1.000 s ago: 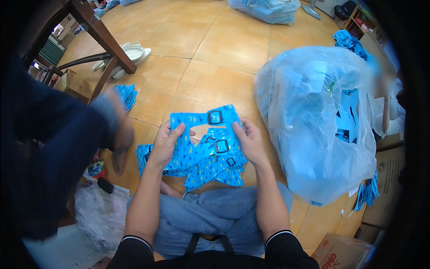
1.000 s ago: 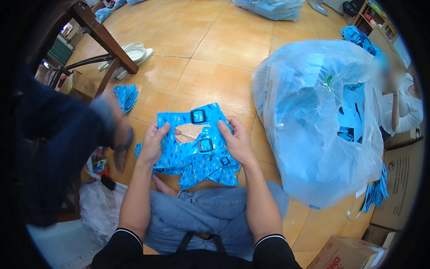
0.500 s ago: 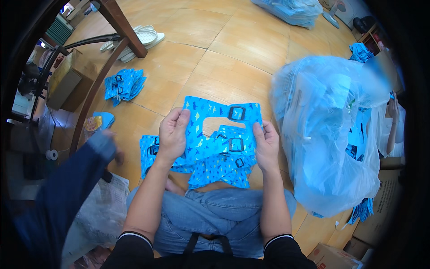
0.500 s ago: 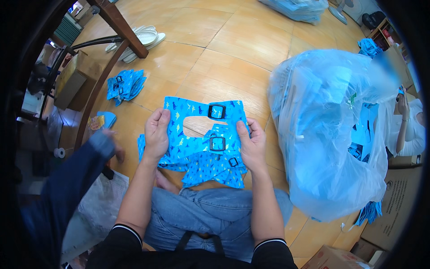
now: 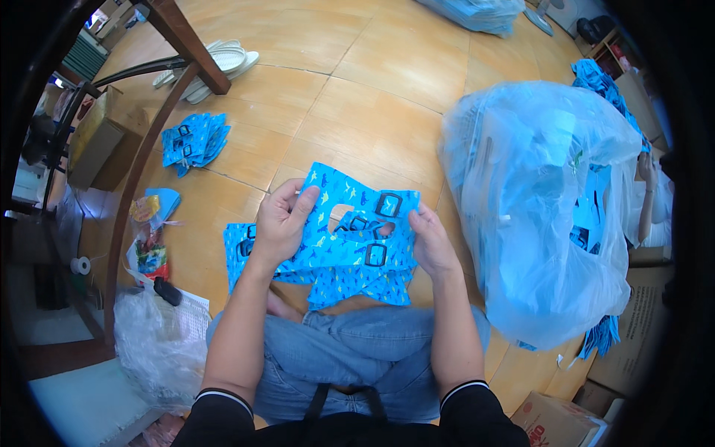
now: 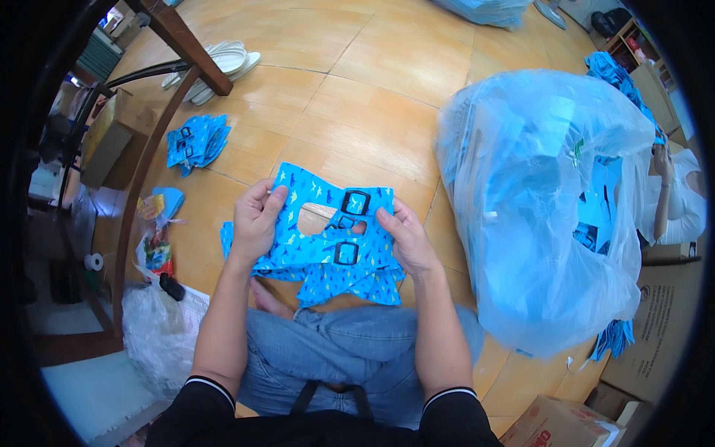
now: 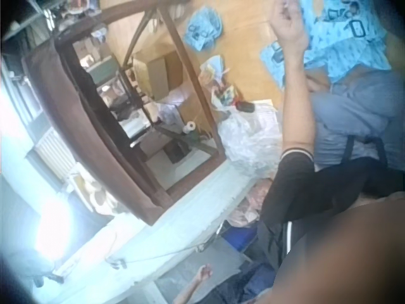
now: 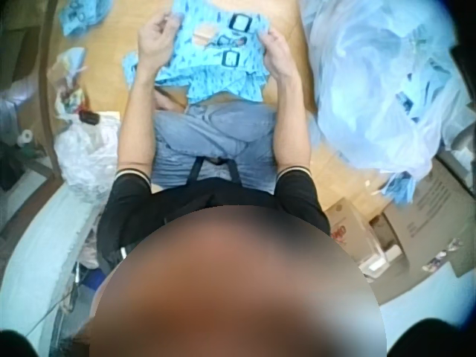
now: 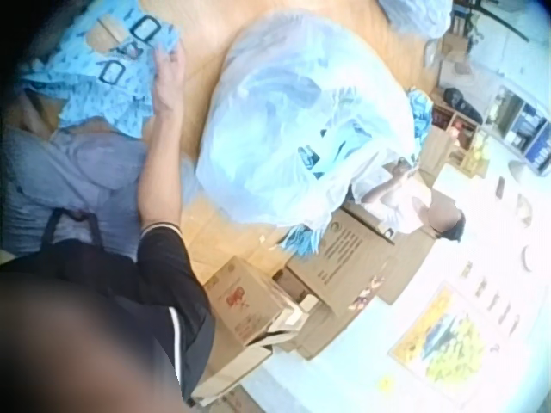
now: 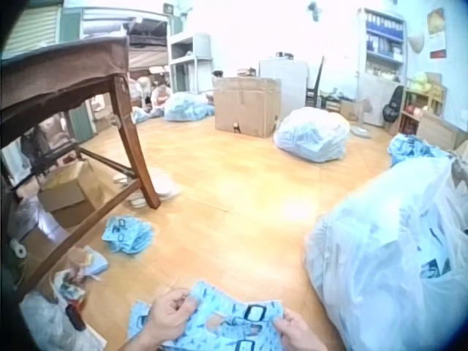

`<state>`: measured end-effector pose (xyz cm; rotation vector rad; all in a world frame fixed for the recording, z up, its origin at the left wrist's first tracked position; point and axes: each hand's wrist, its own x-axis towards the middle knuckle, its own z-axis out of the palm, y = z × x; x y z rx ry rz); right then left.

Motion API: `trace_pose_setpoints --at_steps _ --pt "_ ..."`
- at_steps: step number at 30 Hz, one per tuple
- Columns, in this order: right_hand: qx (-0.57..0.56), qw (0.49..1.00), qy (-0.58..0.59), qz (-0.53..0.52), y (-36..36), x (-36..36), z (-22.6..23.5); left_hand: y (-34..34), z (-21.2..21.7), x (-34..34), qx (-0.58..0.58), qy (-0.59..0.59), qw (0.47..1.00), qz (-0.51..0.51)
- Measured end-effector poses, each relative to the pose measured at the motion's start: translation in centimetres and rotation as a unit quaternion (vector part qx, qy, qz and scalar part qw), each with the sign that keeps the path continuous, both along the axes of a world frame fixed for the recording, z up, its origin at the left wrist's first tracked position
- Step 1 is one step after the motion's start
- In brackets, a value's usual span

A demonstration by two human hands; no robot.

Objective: The person sits on the floor and folds blue patterned fabric items with black buckles. They pick up each item, fold it neatly, and place it on a growing stack. The person briefly touches their face during the task.

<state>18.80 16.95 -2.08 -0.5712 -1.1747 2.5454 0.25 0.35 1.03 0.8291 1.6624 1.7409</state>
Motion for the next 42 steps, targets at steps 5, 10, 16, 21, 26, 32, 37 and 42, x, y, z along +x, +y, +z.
trace_pose_setpoints --at_steps 5,10,16,21,26,32,37,42 --pt "-0.051 0.997 0.029 0.055 -0.2 0.3 0.3 1.5 0.0 1.6 -0.099 0.356 0.918 0.146" --pt "-0.034 0.998 0.027 0.046 -0.3 -0.2 -0.4 1.8 -0.2 4.7 -0.005 0.409 0.911 0.056" --pt "-0.055 0.996 0.039 0.060 -0.9 -0.2 -0.5 2.2 -1.1 6.7 0.051 0.210 0.974 0.068" --pt "-0.069 0.994 0.057 0.068 -1.3 -0.3 -0.2 2.0 -1.2 6.3 0.073 0.228 0.969 0.055" --pt "-0.088 0.990 0.083 0.073 -1.2 -0.3 -0.3 2.0 -1.2 6.4 0.088 0.226 0.968 0.067" --pt "-0.086 0.989 0.085 0.081 -1.0 -0.1 -0.5 1.9 -1.0 5.6 0.065 0.347 0.934 0.058" --pt "-0.093 0.989 0.079 0.081 -0.9 -0.1 -0.5 2.0 -1.0 5.5 0.059 0.296 0.951 0.066" --pt "-0.105 0.987 0.085 0.083 -0.9 0.0 -0.4 2.0 -0.8 5.1 0.074 0.401 0.911 0.064"
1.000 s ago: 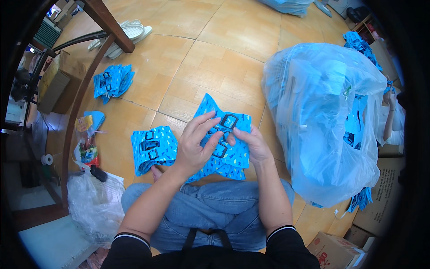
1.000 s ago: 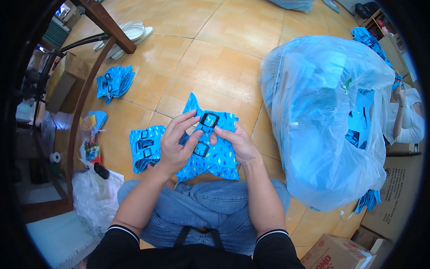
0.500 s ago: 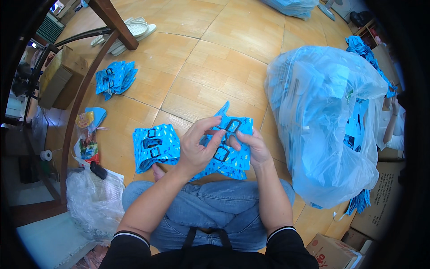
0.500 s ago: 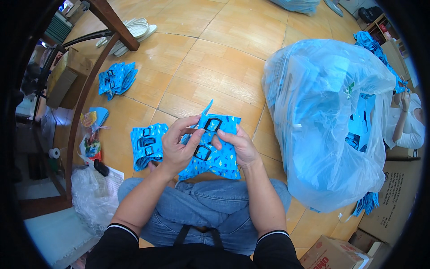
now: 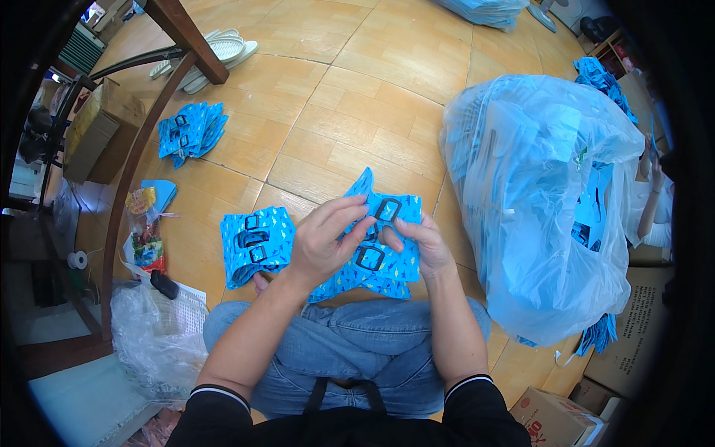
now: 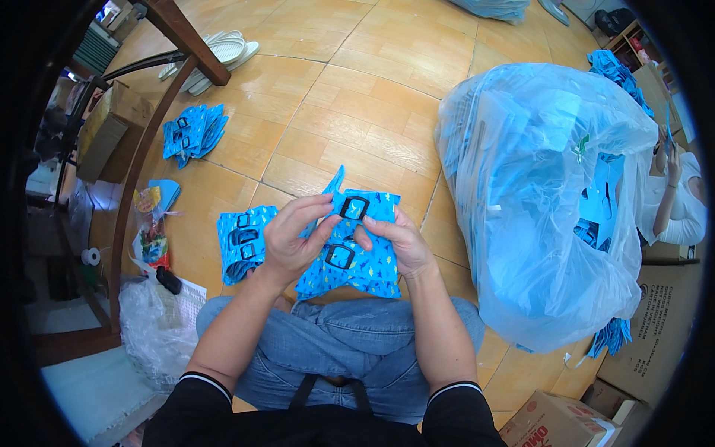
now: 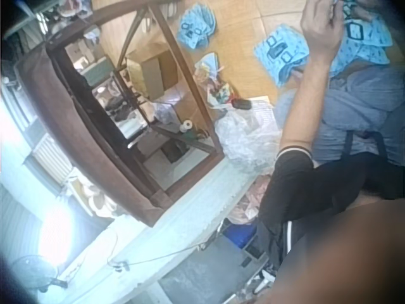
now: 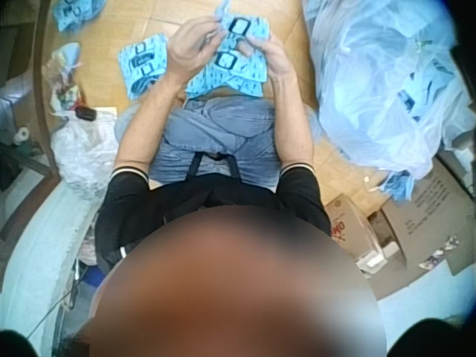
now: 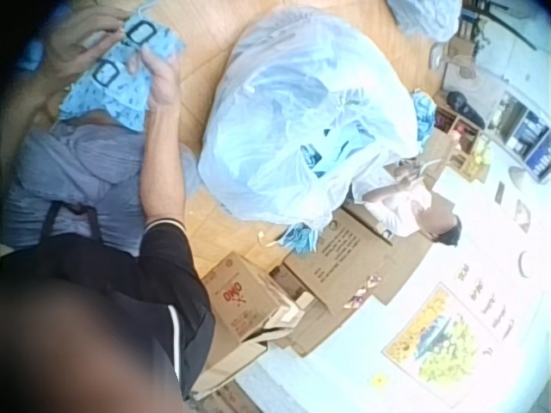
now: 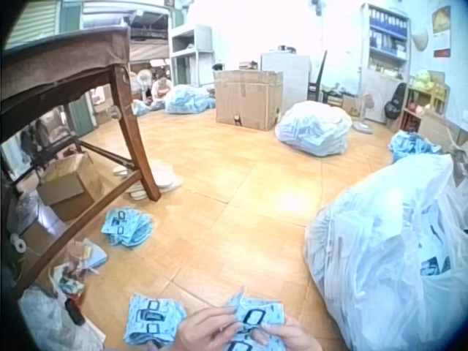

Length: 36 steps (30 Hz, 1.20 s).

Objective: The person sits on the floor and folds blue patterned fabric items with black buckles. They pick up each item, fold it neatly, and place it on a growing stack. The person briefly touches their face during the task.

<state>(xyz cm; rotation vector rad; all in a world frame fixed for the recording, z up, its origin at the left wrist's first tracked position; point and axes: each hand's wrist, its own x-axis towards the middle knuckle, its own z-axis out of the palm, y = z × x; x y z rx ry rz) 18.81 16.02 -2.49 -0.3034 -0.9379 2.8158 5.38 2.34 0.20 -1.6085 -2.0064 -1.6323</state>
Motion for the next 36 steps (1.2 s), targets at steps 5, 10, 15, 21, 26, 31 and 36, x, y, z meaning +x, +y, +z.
trace_pose_setpoints --at_steps 5,10,15,21,26,31,36 --pt "0.000 1.000 0.005 0.007 0.0 0.1 0.1 0.1 0.0 0.0 0.019 -0.005 1.000 0.006" --pt "-0.002 1.000 0.009 0.010 0.1 0.1 0.2 -0.2 0.1 -0.1 0.013 0.009 1.000 -0.008" --pt "0.031 0.999 -0.001 0.007 0.1 0.1 0.3 -0.3 -0.2 0.3 -0.004 -0.249 0.968 -0.040" --pt "0.131 0.990 -0.044 0.006 0.5 0.3 0.6 -0.3 -0.7 -1.1 -0.063 -0.492 0.861 -0.109" --pt "0.153 0.986 -0.057 0.014 0.3 0.2 0.6 -0.5 -0.7 -1.8 -0.099 -0.502 0.853 -0.098" --pt "0.133 0.990 -0.054 0.007 0.3 0.2 0.6 -0.6 0.0 -1.0 -0.107 -0.394 0.911 -0.050" --pt "0.123 0.990 -0.061 -0.003 0.3 0.2 0.7 -0.7 0.4 -1.3 -0.106 -0.245 0.962 -0.063"
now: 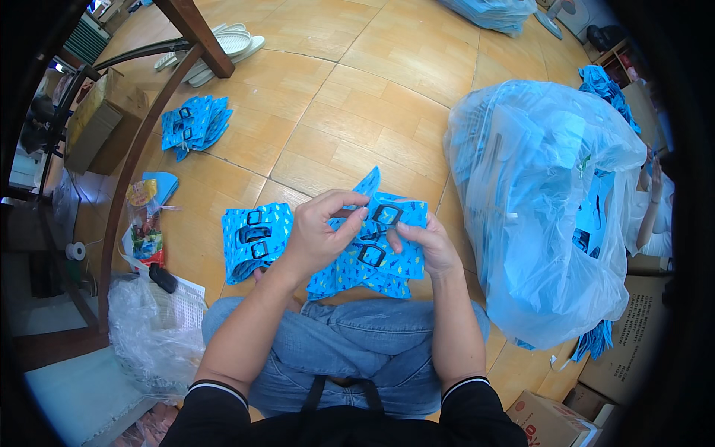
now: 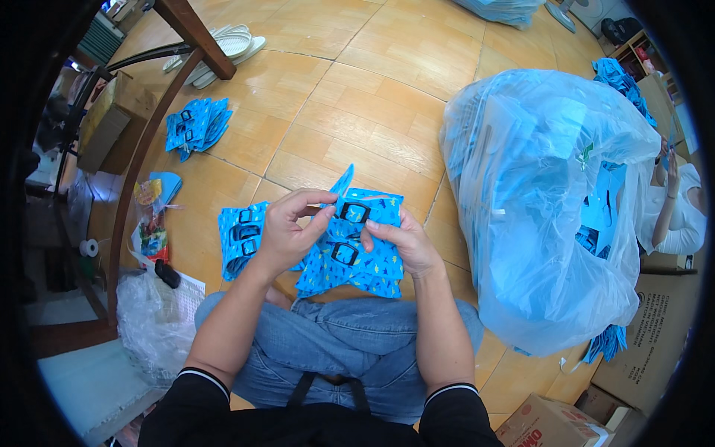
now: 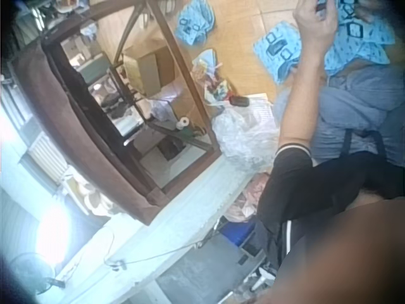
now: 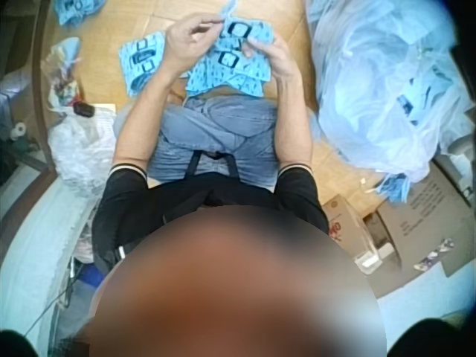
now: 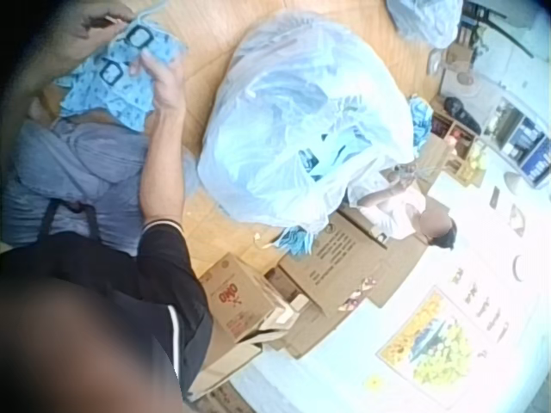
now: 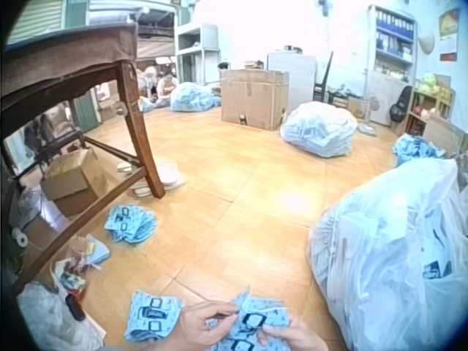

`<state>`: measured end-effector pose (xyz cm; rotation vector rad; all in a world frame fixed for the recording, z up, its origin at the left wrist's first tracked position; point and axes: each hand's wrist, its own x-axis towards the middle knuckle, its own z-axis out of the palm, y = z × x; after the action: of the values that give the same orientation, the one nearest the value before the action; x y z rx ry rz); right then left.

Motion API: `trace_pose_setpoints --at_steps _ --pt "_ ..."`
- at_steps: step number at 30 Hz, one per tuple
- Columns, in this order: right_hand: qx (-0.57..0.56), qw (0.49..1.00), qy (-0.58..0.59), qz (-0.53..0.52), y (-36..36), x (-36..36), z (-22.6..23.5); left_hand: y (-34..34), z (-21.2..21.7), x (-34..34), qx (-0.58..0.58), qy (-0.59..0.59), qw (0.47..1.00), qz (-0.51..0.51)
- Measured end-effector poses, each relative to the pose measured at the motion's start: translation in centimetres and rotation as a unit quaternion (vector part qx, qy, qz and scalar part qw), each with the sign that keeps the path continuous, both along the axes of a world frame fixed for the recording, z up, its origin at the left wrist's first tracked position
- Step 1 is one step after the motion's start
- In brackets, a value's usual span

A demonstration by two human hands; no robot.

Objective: The person sits on the floor and folds blue patterned fabric items with black buckles. They pick up each item, fold it neatly, and place it on a growing stack. The person briefly touches their face during the task.

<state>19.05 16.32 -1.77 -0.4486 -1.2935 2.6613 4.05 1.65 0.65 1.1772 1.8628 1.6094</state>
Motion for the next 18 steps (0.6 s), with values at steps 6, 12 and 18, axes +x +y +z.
trace_pose_setpoints --at_steps 6,12,18 --pt "0.013 1.000 0.012 0.012 0.00 -0.02 0.11 -0.11 -0.28 -0.33 -0.023 -0.101 0.995 -0.009" --pt "0.015 0.999 0.015 0.026 0.03 0.12 0.04 -0.16 -0.63 -0.89 -0.018 -0.273 0.961 -0.049" --pt "-0.001 1.000 0.018 0.023 -0.01 0.20 -0.12 -0.17 -0.84 -0.85 0.000 -0.285 0.957 -0.058"
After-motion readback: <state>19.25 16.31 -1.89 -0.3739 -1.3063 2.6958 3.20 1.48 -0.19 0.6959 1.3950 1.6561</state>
